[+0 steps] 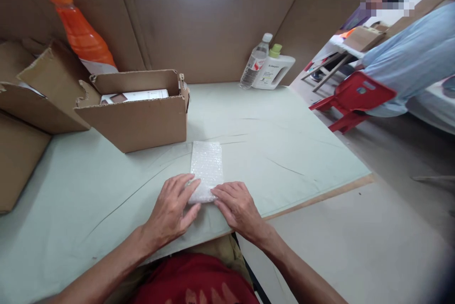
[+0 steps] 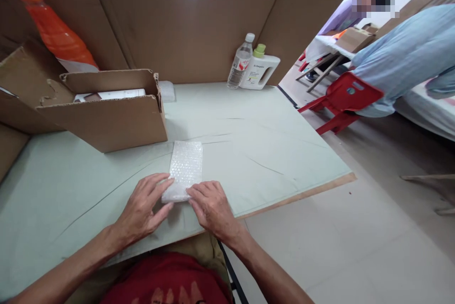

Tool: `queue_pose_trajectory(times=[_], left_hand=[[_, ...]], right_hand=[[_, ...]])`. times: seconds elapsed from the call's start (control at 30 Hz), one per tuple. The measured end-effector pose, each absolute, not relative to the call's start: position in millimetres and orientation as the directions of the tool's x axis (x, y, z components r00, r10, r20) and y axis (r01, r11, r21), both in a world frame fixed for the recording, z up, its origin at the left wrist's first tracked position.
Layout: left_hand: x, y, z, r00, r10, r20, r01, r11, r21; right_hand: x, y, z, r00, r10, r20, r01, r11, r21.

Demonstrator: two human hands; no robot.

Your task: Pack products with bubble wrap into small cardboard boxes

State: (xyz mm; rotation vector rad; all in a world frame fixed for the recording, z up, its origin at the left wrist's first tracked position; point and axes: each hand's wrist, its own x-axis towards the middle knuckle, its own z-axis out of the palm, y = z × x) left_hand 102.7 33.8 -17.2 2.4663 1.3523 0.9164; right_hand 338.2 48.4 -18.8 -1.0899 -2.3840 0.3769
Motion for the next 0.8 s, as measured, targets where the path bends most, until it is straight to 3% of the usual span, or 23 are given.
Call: queue_pose_trajectory(times=[0.07,0.17,0.3,0.4,0.47,0.53,0.6,0.7,0.8], left_hand=[[98.6,26.3,-15.6,0.452,0.792,0.41,0.626,-0.609,0.487],[97.7,24.3,-16.4,0.399,0.875,0.274,0.612,-0.476,0.631],[104.6,38.8,-21.1,0.292,0.948,0.122,0.731,-0.304,0.611],[107.4,48.0,-22.2,0.234,0.965,0.115,0.768,-0.256,0.588],[106.5,47.0,-20.0,0.134,0.989,0.062,0.697,-0.138,0.704],[105.8,40.0,-15.4,-0.011,0.998,-0.058,0.468,0.056,0.882],[108.6,29.5,-10.1,-0.099,0.965,-0.244,0.103,0.254,0.962],[121.9,15.3,-6.4,-0.026,0.903,-0.428,-0.358,0.391,0.848],[136.3,8.4,-11.1,-0.004,0.883,-0.47,-0.553,0.39,0.736]], right_hand=[[340.3,47.3,-14.9,-0.561,0.78,0.278,0.58,0.61,-0.54],[343.0,43.5,-10.4,-0.512,0.821,0.254,0.565,0.544,-0.62],[342.7,42.0,-8.5,-0.428,0.797,0.427,0.657,0.598,-0.458],[340.8,45.6,-11.7,-0.548,0.744,0.383,0.672,0.664,-0.327],[339.7,49.8,-17.1,-0.576,0.743,0.342,0.675,0.668,-0.313],[337.9,53.2,-23.0,-0.498,0.786,0.366,0.684,0.615,-0.392],[333.9,52.9,-26.9,-0.367,0.857,0.361,0.668,0.513,-0.539],[323.2,43.3,-25.7,-0.293,0.931,0.217,0.558,0.351,-0.752],[316.4,32.1,-17.3,-0.392,0.908,0.15,0.441,0.328,-0.835]])
